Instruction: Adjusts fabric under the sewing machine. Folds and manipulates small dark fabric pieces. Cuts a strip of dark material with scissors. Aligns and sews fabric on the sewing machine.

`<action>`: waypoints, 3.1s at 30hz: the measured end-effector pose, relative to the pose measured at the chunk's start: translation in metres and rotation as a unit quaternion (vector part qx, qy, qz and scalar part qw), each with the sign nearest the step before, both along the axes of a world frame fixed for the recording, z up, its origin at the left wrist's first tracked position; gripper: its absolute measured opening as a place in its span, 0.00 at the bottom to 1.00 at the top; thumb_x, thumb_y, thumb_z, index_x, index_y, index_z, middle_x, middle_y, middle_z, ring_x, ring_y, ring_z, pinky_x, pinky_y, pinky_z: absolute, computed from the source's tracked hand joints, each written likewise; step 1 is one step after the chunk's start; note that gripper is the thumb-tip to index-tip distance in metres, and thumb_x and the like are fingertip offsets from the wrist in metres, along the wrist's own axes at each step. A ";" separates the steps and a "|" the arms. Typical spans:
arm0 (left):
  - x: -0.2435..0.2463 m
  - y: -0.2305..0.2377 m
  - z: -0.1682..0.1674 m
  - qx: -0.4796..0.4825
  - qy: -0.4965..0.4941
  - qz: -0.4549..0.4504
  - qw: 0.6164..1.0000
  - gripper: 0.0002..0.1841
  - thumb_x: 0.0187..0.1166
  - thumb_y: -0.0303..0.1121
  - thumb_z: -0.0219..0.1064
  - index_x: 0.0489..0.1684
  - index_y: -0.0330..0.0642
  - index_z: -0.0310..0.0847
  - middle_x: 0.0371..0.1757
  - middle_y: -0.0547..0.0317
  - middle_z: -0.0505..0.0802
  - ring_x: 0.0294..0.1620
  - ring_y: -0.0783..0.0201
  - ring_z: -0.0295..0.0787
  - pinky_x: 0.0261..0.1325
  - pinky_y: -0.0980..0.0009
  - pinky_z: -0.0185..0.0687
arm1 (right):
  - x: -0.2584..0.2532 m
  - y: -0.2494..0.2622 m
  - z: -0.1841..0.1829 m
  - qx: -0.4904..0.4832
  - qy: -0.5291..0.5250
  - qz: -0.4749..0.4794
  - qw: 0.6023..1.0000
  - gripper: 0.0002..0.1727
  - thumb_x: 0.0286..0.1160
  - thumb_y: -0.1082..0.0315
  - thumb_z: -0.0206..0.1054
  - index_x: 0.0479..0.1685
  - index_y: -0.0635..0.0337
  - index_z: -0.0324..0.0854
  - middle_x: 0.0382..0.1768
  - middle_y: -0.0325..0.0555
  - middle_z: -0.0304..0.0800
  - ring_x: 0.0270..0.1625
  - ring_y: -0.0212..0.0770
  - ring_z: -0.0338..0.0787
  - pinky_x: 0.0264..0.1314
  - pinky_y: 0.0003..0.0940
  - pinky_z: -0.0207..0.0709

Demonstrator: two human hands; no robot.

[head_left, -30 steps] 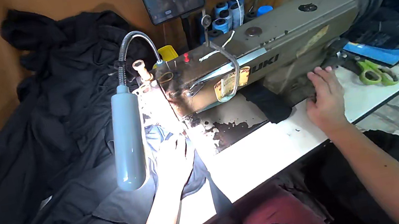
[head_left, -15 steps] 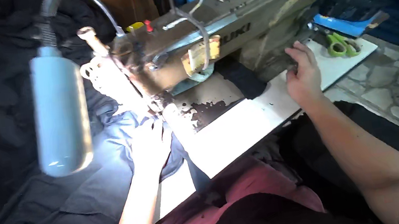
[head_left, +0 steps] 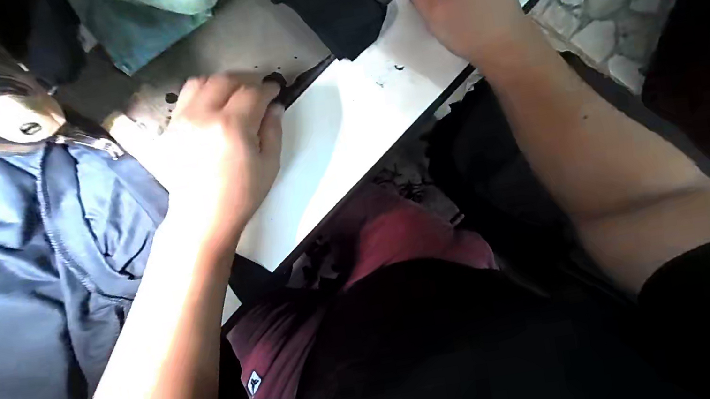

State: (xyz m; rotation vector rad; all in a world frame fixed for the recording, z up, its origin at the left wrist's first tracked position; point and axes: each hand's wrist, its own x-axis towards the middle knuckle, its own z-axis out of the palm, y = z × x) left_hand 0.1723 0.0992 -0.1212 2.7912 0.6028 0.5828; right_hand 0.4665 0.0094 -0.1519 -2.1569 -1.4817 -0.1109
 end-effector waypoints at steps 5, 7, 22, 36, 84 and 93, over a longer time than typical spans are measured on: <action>0.072 0.032 -0.003 -0.013 0.007 -0.072 0.997 0.17 0.88 0.31 0.54 0.60 0.33 0.88 0.67 0.40 0.90 0.74 0.43 0.83 0.79 0.51 0.72 | -0.019 -0.005 -0.017 0.114 0.046 0.067 0.990 0.17 0.83 0.66 0.58 0.55 0.65 0.90 0.56 0.61 0.91 0.65 0.61 0.85 0.71 0.53 0.74; 0.088 0.041 -0.005 -0.003 0.030 -0.101 0.994 0.17 0.87 0.30 0.54 0.62 0.34 0.87 0.69 0.41 0.89 0.75 0.42 0.81 0.79 0.50 0.71 | -0.018 -0.005 -0.017 0.115 0.056 0.057 0.990 0.16 0.83 0.66 0.59 0.56 0.64 0.90 0.56 0.60 0.92 0.64 0.59 0.86 0.71 0.50 0.74; 0.097 0.058 -0.021 0.028 -0.007 -0.149 0.988 0.15 0.88 0.32 0.55 0.51 0.36 0.90 0.62 0.43 0.93 0.70 0.41 0.86 0.71 0.47 0.75 | -0.020 -0.007 -0.018 0.117 0.071 0.082 0.987 0.15 0.84 0.67 0.60 0.53 0.64 0.91 0.55 0.59 0.91 0.62 0.53 0.86 0.66 0.43 0.76; 0.096 0.052 -0.027 -0.083 -0.096 -0.094 0.987 0.13 0.85 0.29 0.58 0.46 0.34 0.91 0.59 0.45 0.94 0.71 0.50 0.85 0.78 0.61 0.69 | -0.037 0.006 -0.014 0.171 0.063 0.171 0.968 0.15 0.77 0.70 0.66 0.59 0.66 0.89 0.60 0.60 0.90 0.61 0.56 0.86 0.63 0.46 0.77; 0.090 0.045 -0.026 0.009 -0.050 -0.099 0.994 0.15 0.85 0.33 0.59 0.58 0.39 0.89 0.55 0.40 0.90 0.62 0.40 0.85 0.64 0.47 0.76 | -0.020 0.007 -0.010 0.099 0.127 0.223 0.961 0.13 0.84 0.71 0.59 0.50 0.65 0.91 0.62 0.57 0.90 0.69 0.45 0.87 0.73 0.35 0.78; 0.097 0.044 -0.015 -0.007 -0.047 -0.127 0.991 0.18 0.82 0.40 0.58 0.50 0.35 0.89 0.51 0.41 0.93 0.60 0.40 0.86 0.60 0.46 0.74 | -0.020 0.011 -0.009 0.114 0.155 0.218 0.957 0.14 0.85 0.73 0.57 0.47 0.65 0.91 0.58 0.55 0.92 0.67 0.41 0.88 0.72 0.31 0.77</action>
